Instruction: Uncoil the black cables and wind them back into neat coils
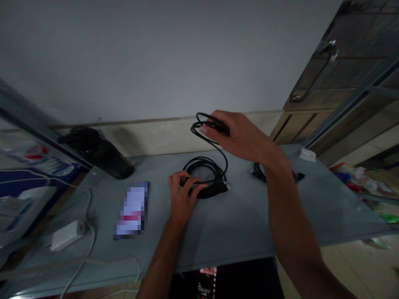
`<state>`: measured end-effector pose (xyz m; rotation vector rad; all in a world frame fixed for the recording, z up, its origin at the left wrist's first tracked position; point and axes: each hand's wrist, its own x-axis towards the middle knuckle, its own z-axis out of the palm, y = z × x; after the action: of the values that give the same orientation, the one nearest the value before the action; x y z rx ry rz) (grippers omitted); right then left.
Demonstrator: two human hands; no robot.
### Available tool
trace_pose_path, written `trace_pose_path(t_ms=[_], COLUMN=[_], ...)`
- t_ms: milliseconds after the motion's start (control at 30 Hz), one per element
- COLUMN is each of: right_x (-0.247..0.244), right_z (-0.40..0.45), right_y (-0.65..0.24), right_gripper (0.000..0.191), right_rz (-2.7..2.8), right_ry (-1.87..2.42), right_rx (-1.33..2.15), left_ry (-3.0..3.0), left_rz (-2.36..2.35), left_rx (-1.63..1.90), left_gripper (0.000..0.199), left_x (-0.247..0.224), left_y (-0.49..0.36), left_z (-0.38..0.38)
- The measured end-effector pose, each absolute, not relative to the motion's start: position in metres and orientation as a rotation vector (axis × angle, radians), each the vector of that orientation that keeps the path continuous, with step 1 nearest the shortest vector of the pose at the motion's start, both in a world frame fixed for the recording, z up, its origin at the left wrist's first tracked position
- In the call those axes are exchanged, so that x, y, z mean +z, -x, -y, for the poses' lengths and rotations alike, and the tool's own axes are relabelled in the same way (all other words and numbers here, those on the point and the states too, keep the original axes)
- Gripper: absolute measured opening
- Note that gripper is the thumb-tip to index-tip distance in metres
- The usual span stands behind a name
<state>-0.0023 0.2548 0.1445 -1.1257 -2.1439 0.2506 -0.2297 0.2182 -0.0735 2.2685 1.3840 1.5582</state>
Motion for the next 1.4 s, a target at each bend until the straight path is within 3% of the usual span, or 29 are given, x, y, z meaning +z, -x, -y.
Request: trace_pose_path(t_ms=[233,500,733,1000,1233,1400], right_x=[0.132,0.123,0.129,0.133,0.129,0.133], right_z=[-0.251,-0.248,-0.242,-0.251,-0.259,-0.257], right_y=[0.018,0.035,0.028,-0.008,-0.006,0.001], right_gripper=[0.061,0.033,0.038,0.04,0.036,0.033], right_rz=[2.462,2.756,2.763,2.579,2.611,2.55], right_ry=[1.217,1.174,1.182,1.295,1.215,1.148], right_rx=[0.601,0.589,0.531,0.415,0.45,0.674], left_ry=[-1.999,-1.924,-2.067,-2.415,-2.234,-1.804], left_rz=[-1.497,-1.527,-1.277,-1.091,-1.271,-1.402], left_rx=[1.653,1.682,1.789,1.801,1.836,1.827], left_gripper=[0.037,0.03,0.037,0.032,0.048,0.043], left_x=[-0.068,-0.066,-0.056,-0.02,-0.049,-0.063], left_y=[0.237,0.232,0.214,0.19,0.186,0.198], left_z=[-0.211,-0.207,-0.229,-0.282,-0.291,-0.29])
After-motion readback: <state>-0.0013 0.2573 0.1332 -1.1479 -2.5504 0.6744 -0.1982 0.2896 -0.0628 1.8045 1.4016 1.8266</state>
